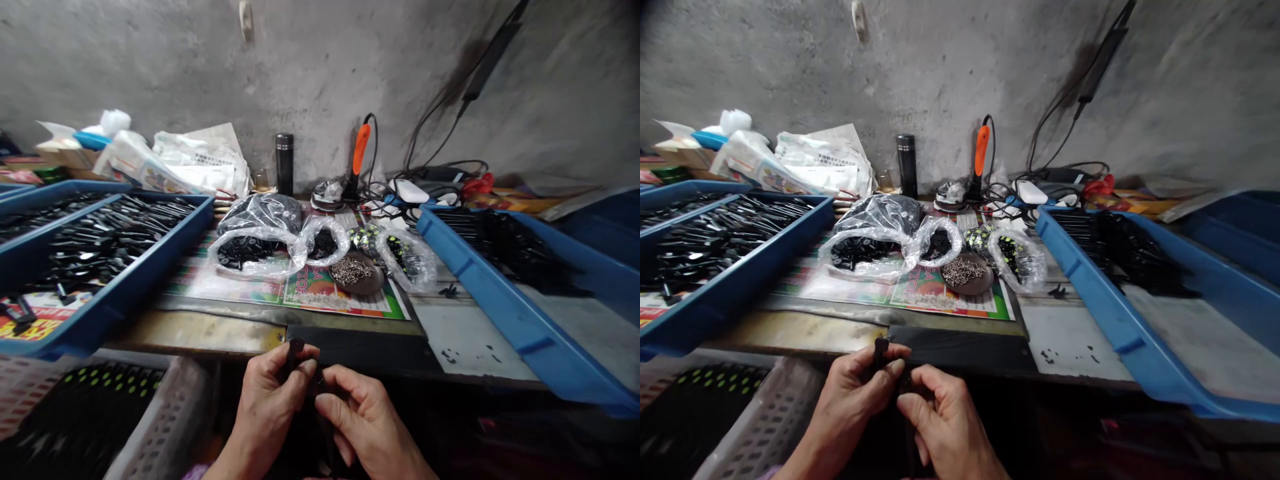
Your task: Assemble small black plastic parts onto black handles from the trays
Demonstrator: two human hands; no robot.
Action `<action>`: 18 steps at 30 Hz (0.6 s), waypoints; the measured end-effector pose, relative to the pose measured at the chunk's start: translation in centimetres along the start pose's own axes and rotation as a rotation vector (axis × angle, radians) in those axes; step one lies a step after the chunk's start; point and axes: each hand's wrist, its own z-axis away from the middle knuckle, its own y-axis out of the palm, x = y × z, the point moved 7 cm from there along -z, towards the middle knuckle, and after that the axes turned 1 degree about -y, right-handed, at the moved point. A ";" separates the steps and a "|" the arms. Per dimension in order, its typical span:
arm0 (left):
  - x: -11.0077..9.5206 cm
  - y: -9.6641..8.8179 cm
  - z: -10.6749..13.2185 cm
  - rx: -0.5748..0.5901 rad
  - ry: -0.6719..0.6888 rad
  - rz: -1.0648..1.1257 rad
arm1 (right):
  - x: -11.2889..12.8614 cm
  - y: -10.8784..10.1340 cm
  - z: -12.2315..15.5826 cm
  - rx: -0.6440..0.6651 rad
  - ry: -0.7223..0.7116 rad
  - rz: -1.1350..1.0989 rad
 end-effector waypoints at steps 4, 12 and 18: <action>-0.1 0.2 0.2 0.042 -0.023 0.089 | 0.2 -0.2 -0.1 -0.015 -0.016 0.010; 1.5 -0.5 1.6 0.069 -0.102 0.108 | 0.8 -0.8 -0.3 -0.066 -0.035 -0.007; 1.9 -0.2 1.9 0.075 -0.087 0.124 | 1.2 -0.6 -0.3 -0.052 -0.081 -0.050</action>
